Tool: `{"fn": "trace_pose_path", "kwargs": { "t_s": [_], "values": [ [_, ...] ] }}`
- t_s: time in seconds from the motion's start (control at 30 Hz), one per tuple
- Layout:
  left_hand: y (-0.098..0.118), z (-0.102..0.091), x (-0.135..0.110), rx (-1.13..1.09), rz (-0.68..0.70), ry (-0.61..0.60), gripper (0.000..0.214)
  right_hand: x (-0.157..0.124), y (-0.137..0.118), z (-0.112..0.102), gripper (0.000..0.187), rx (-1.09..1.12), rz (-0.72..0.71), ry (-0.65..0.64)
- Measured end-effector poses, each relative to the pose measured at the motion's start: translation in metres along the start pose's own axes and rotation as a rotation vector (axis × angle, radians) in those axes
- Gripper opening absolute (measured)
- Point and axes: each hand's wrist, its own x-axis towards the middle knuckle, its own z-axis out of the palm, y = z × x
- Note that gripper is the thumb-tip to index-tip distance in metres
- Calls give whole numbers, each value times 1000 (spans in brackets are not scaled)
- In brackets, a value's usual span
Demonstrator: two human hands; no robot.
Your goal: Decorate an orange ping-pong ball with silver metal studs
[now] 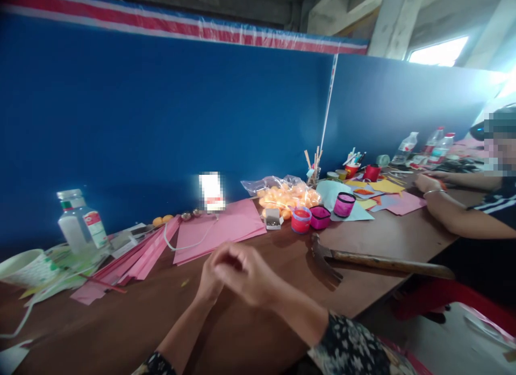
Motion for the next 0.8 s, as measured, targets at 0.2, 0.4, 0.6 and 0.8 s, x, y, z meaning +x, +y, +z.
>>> {"fn": "trace_pose_path", "kwargs": {
  "t_s": [0.2, 0.4, 0.6, 0.8],
  "values": [
    [-5, -2, 1, 15, -19, -57, 50, 46, 89, -44, 15, -236, 23, 347],
    [-7, -3, 1, -59, -49, -53, 44, 36, 114, -25, 22, -110, -46, 147],
    [-5, 0, 3, -84, -35, 7, 33, 31, 113, -17, 23, -1, 43, 153],
    [-2, -2, 1, -33, -53, 5, 40, 27, 113, -16, 16, -89, 37, 199]
  ]
}}
